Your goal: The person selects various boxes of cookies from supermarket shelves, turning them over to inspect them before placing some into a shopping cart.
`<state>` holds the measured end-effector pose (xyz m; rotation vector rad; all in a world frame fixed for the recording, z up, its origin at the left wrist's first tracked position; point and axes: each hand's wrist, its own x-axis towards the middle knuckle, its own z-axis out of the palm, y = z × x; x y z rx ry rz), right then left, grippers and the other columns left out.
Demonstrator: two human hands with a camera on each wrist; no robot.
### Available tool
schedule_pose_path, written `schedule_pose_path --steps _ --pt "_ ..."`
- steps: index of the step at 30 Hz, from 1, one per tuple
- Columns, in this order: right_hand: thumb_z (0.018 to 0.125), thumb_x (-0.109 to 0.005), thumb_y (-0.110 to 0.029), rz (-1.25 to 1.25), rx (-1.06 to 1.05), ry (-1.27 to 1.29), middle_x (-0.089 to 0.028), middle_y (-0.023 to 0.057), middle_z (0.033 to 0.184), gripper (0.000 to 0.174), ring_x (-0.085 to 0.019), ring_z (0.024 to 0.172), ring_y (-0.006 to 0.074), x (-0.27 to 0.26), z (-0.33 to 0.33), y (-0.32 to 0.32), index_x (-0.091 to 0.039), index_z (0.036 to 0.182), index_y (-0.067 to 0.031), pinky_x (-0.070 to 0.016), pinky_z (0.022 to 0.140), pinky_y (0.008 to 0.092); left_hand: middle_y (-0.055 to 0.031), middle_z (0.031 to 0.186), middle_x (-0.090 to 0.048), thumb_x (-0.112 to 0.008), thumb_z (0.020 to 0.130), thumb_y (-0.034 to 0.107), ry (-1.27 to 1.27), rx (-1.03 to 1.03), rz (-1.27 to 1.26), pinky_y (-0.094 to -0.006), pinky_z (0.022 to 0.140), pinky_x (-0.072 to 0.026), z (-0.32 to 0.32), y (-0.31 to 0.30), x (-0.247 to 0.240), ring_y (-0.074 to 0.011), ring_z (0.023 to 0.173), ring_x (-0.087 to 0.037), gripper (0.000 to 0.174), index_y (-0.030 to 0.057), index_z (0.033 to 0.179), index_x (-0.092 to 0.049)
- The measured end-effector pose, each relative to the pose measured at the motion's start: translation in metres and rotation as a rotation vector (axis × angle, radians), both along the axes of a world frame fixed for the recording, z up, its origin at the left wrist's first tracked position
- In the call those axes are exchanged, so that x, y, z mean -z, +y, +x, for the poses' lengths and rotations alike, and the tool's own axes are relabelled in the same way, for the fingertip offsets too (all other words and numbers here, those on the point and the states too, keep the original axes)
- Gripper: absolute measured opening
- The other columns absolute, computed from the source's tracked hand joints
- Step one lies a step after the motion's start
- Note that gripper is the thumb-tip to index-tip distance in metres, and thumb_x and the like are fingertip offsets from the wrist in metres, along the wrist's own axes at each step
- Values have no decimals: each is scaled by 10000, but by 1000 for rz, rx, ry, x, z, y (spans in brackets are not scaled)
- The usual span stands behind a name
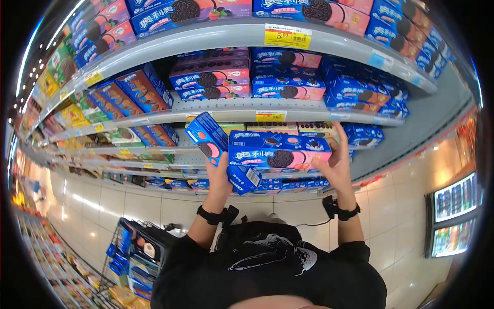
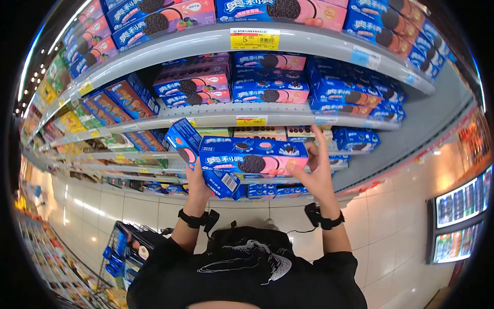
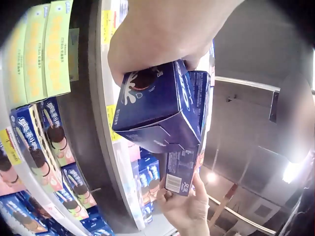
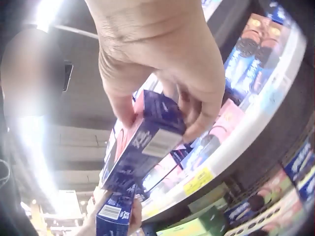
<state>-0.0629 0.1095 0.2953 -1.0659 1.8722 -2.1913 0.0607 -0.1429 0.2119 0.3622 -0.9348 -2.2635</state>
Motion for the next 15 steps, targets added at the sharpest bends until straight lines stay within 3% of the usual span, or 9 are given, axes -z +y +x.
schedule_pose_path --steps 1,2,5,8,12,15 --pt "740 -760 -32 205 -38 81 -586 81 1093 883 -560 1031 166 -2 -14 14 -280 1481 -8 -443 917 311 -109 1227 -551 -651 892 110 -15 -8 -21 -362 872 -523 -5 5 -4 -204 1058 -591 527 36 1339 -381" --pt "729 -775 -73 346 -53 301 -614 110 1117 763 -583 1048 223 -11 -27 20 -428 1407 -22 -449 927 333 -109 1224 -552 -644 893 96 -30 -14 -42 -361 869 -523 -10 9 -7 -199 1058 -590 519 38 1338 -381" --pt "687 -798 -212 749 -205 515 -615 186 1106 647 -604 1027 356 -47 -44 19 -558 1261 -37 -473 884 391 -103 1217 -549 -629 890 73 -42 -61 -75 -341 894 -508 -21 25 -9 -191 1059 -586 533 38 1354 -368" --pt "699 -790 -249 887 -285 607 -617 203 1082 588 -608 987 393 -64 -52 8 -569 1194 -21 -489 839 412 -101 1218 -540 -614 884 48 -55 -98 -36 -331 913 -497 -25 36 -20 -187 1067 -578 557 33 1372 -346" --pt "731 -768 -239 872 -240 790 -615 210 1062 534 -603 961 407 -80 -62 -4 -553 1162 -9 -488 827 436 -94 1208 -546 -640 868 45 -26 -50 -79 -330 909 -495 -28 26 -26 -174 1057 -575 562 29 1356 -362" --pt "726 -770 -203 823 -162 856 -603 221 1087 531 -583 1010 411 -113 -77 -19 -551 1166 -3 -476 869 442 -83 1164 -561 -718 815 52 -77 -32 -314 -315 900 -496 -25 11 -35 -149 1038 -565 616 35 1328 -377"
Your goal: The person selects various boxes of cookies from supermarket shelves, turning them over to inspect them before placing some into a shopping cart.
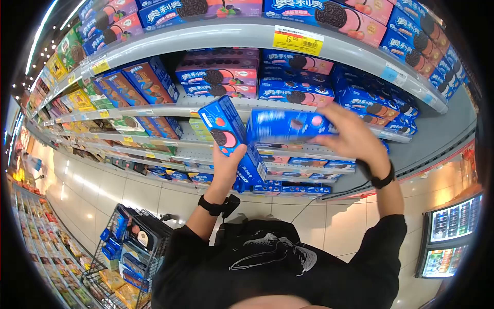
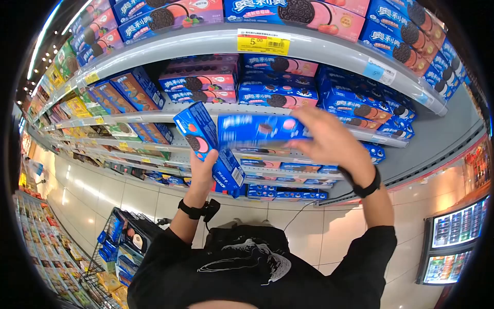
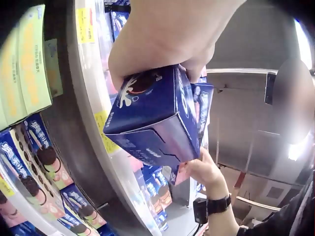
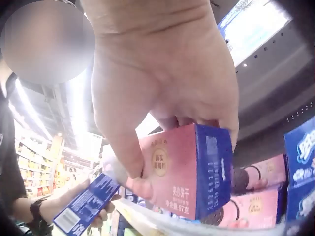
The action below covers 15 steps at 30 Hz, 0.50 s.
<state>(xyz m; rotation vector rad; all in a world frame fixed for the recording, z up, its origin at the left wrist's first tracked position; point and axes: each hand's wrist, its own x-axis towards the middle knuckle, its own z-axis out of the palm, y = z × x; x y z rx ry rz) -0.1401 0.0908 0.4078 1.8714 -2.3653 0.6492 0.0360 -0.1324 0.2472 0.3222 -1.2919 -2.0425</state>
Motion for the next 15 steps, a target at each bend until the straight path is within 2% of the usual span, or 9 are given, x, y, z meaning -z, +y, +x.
schedule_pose_path --steps 3,5,6,7,11,13,15 --pt "726 -774 -205 -89 15 98 -598 231 1105 556 -575 1021 415 -23 -27 -17 -543 1186 7 -470 883 438 -87 1166 -561 -725 818 65 -37 60 1 -313 879 -506 4 -13 3 -156 1028 -574 617 34 1327 -377" --pt "733 -779 -236 -152 30 299 -594 240 1121 574 -572 1035 416 -27 -49 -26 -540 1191 14 -464 898 425 -88 1166 -561 -730 821 79 -46 68 -32 -317 867 -514 10 -17 4 -158 1016 -582 619 33 1327 -376" --pt "760 -764 -238 -95 90 323 -594 238 1144 559 -563 1064 413 -33 -53 -30 -538 1204 14 -456 918 418 -89 1167 -561 -733 816 70 -43 83 -36 -320 872 -514 13 -19 6 -160 1020 -584 622 33 1325 -378" --pt "793 -743 -226 -147 58 420 -592 232 1171 541 -551 1090 417 -33 -60 -36 -532 1232 9 -447 936 419 -90 1169 -561 -736 812 61 -38 97 -36 -324 878 -513 15 -20 8 -162 1023 -585 624 32 1323 -379" --pt "818 -732 -250 -55 140 449 -587 212 1220 565 -532 1139 403 -26 -77 -48 -513 1284 -18 -432 959 416 -88 1175 -560 -755 789 45 -12 90 -26 -316 890 -503 21 -23 1 -159 1042 -579 646 30 1319 -385" --pt "818 -736 -270 -31 149 465 -580 208 1242 586 -525 1155 400 -21 -91 -51 -506 1298 -26 -425 970 410 -90 1179 -560 -775 767 38 -16 130 -145 -306 895 -495 22 -29 0 -154 1049 -575 669 26 1315 -391" --pt "816 -744 -295 -41 197 555 -560 204 1281 618 -506 1185 400 -17 -106 -50 -493 1322 -44 -411 991 404 -91 1176 -563 -789 761 63 -28 118 -120 -301 897 -491 25 -30 -3 -146 1045 -574 682 21 1314 -392"
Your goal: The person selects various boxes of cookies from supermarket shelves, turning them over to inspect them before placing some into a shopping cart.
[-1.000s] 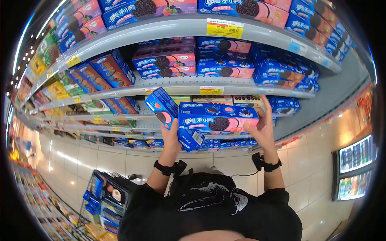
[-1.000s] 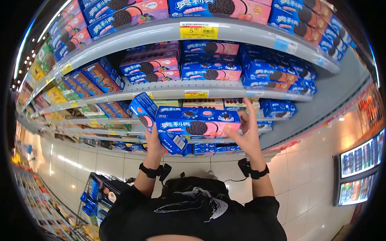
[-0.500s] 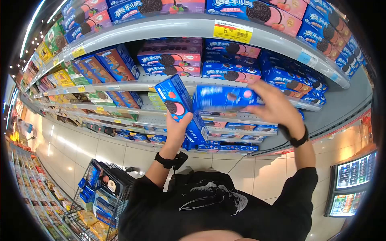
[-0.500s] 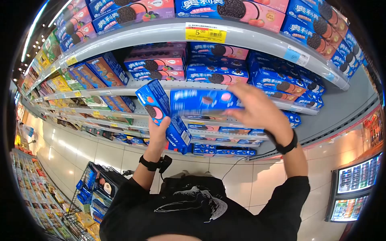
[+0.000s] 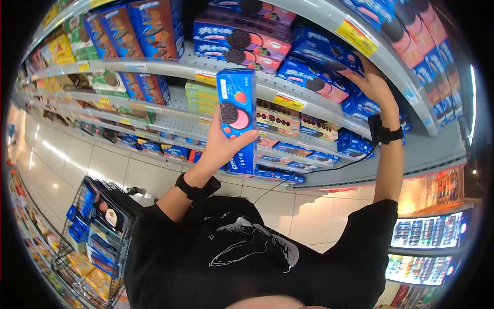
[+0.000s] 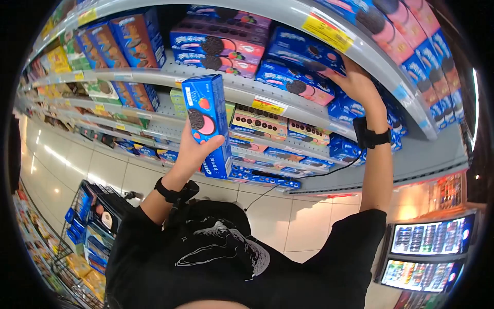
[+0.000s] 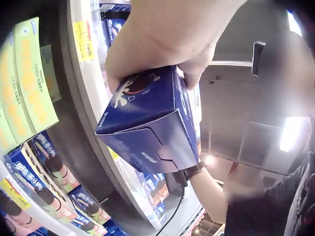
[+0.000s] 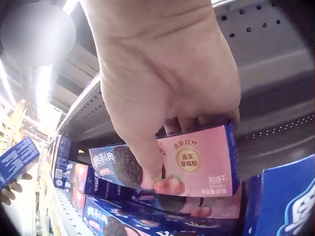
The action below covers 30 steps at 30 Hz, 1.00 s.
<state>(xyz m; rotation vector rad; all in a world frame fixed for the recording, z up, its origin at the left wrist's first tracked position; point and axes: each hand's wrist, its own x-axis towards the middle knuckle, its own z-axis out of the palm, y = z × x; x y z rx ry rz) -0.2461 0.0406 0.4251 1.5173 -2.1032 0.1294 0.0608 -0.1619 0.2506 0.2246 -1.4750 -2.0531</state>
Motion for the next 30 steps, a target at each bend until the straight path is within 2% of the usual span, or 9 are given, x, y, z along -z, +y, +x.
schedule_pose_path --steps 2,5,8,14,19,22,24,26,30 --pt "810 -753 -295 -15 -35 -40 -543 203 1306 633 -504 1203 388 5 -23 -4 -488 1332 -52 -403 1006 393 -90 1172 -567 -794 760 80 12 17 -74 -303 898 -491 0 -3 -1 -144 1049 -574 684 18 1310 -393" --pt "778 -775 -254 69 109 -255 -546 172 1322 655 -504 1243 329 4 -22 -14 -488 1335 -65 -399 1022 384 -88 1167 -570 -795 761 91 6 27 -81 -296 893 -493 3 -5 -3 -141 1052 -578 685 17 1309 -390" --pt "785 -758 -231 196 127 -183 -532 165 1348 666 -489 1265 320 11 -36 -24 -468 1365 -80 -402 1028 380 -89 1159 -572 -793 762 87 17 47 -59 -292 884 -498 4 -6 -8 -140 1042 -583 676 20 1302 -392" --pt "834 -681 -178 208 177 -213 -483 161 1409 642 -468 1287 319 24 -36 -43 -427 1418 -98 -399 1049 368 -92 1163 -563 -790 760 74 38 65 5 -301 881 -505 2 -7 -6 -146 1042 -583 674 26 1300 -388" --pt "835 -678 -168 189 191 -229 -493 180 1391 619 -489 1259 334 25 -29 -46 -447 1404 -92 -401 1042 366 -91 1171 -557 -781 774 81 44 79 -39 -301 901 -489 -2 -8 -1 -146 1056 -568 677 21 1313 -376" --pt "855 -666 -182 0 128 -352 -504 194 1369 584 -528 1221 309 22 8 -51 -459 1393 -86 -431 1005 367 -90 1177 -549 -773 791 105 14 66 -144 -299 914 -471 -3 -9 -3 -143 1070 -550 691 14 1335 -357" --pt "880 -656 -214 -20 -46 -713 -538 193 1327 569 -583 1149 272 18 55 -53 -450 1392 -76 -478 935 364 -109 1214 -530 -745 813 112 23 95 -119 -310 941 -449 -5 -9 -4 -156 1098 -532 743 2 1397 -299" --pt "896 -650 -250 -105 -312 -939 -569 163 1291 575 -621 1059 223 31 95 -58 -433 1399 -74 -513 852 344 -135 1257 -508 -716 823 101 89 155 -213 -325 966 -433 -12 -8 -3 -177 1129 -522 809 -8 1454 -222" --pt "876 -691 -191 -70 -223 -1208 -574 104 1212 602 -603 971 150 34 157 -64 -427 1402 -68 -523 816 302 -176 1310 -476 -702 821 107 143 219 -361 -344 996 -413 -19 3 -20 -216 1187 -512 865 -10 1485 -160"
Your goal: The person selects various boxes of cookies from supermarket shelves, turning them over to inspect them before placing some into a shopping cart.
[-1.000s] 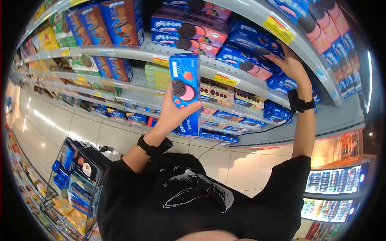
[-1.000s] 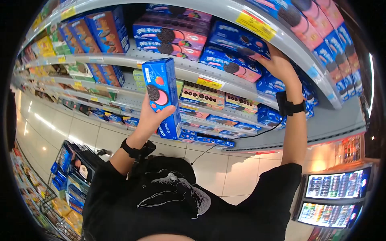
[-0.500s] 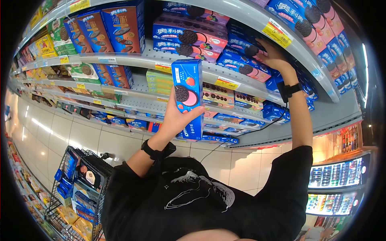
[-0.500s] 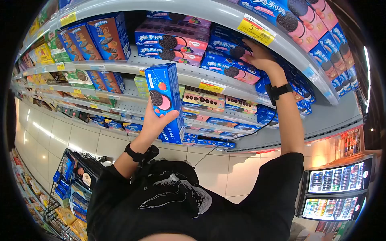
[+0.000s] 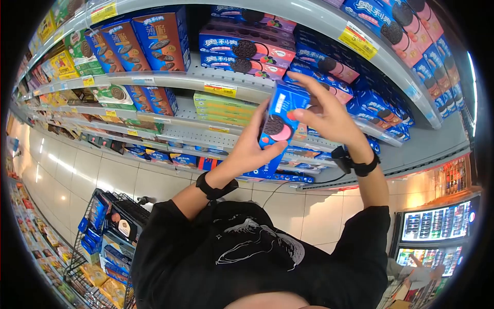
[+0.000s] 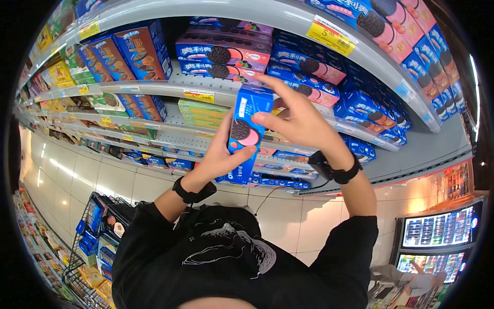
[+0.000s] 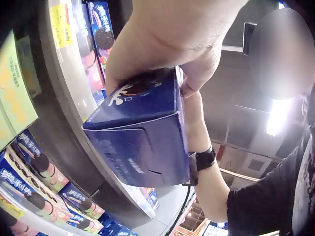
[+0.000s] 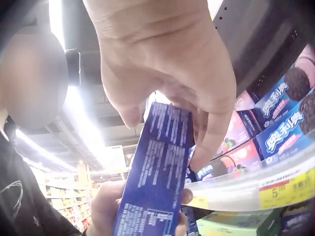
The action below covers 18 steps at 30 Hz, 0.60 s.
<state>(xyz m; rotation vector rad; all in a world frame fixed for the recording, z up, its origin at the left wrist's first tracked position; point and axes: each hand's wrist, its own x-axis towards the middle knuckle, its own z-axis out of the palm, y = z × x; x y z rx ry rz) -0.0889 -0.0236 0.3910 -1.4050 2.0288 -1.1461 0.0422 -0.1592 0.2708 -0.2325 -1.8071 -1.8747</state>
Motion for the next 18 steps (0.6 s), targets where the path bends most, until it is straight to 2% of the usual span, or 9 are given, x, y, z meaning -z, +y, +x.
schedule_pose_path --steps 1,4,6,8,9,12,14,16,18 --pt "854 -697 -187 0 -9 -8 -506 101 1324 636 -530 1142 162 -2 6 -2 -417 1407 -43 -484 927 327 -188 1305 -480 -705 815 103 42 -21 -50 -348 994 -416 -4 4 3 -228 1191 -516 871 -7 1488 -163" --pt "866 -699 -141 -200 -85 -3 -558 88 1205 552 -557 1062 140 1 0 6 -467 1354 -27 -492 883 284 -195 1299 -490 -726 800 119 90 51 14 -351 990 -419 -10 4 5 -235 1171 -529 894 -8 1486 -167" --pt "841 -719 -168 -249 -61 -38 -543 87 1228 576 -529 1124 146 0 -2 20 -477 1339 -12 -469 915 272 -190 1301 -501 -751 787 156 51 71 76 -349 991 -418 -2 -4 0 -231 1163 -532 882 -15 1471 -222" --pt "800 -744 -232 -356 27 -116 -530 102 1262 644 -513 1165 165 4 -9 34 -477 1340 -6 -456 944 295 -174 1287 -524 -763 791 193 -50 236 -142 -337 981 -424 6 -24 -3 -214 1147 -539 824 -19 1441 -303" --pt "757 -758 -329 -376 54 -52 -516 108 1291 717 -507 1192 187 10 -16 39 -487 1337 -8 -436 976 317 -146 1238 -565 -777 782 211 -106 312 -103 -327 963 -436 6 -30 5 -197 1123 -552 739 -26 1379 -413" --pt "745 -751 -371 -406 38 -205 -489 144 1347 769 -508 1219 223 27 -25 52 -458 1366 -24 -416 1011 342 -130 1203 -589 -815 744 235 -318 434 39 -321 949 -444 15 -38 10 -187 1095 -564 733 -37 1330 -469" --pt "757 -727 -438 -365 14 -275 -443 193 1404 829 -508 1240 259 23 -15 52 -406 1408 -37 -415 1025 369 -117 1156 -613 -841 700 230 -299 325 42 -322 922 -459 17 -35 4 -211 1049 -593 709 -1 1292 -528" --pt "790 -688 -484 -471 -105 -331 -443 232 1406 856 -511 1252 299 28 -18 54 -356 1441 -41 -415 1032 407 -111 1089 -621 -850 675 202 -13 -110 -375 -330 861 -486 14 -35 -1 -274 981 -616 690 61 1285 -560" --pt "824 -647 -518 -501 -108 -340 -487 226 1369 838 -520 1249 325 29 -15 55 -355 1445 -37 -420 1026 422 -93 1037 -599 -841 623 140 10 -254 -468 -347 782 -507 17 -36 -9 -309 931 -596 662 128 1244 -613"
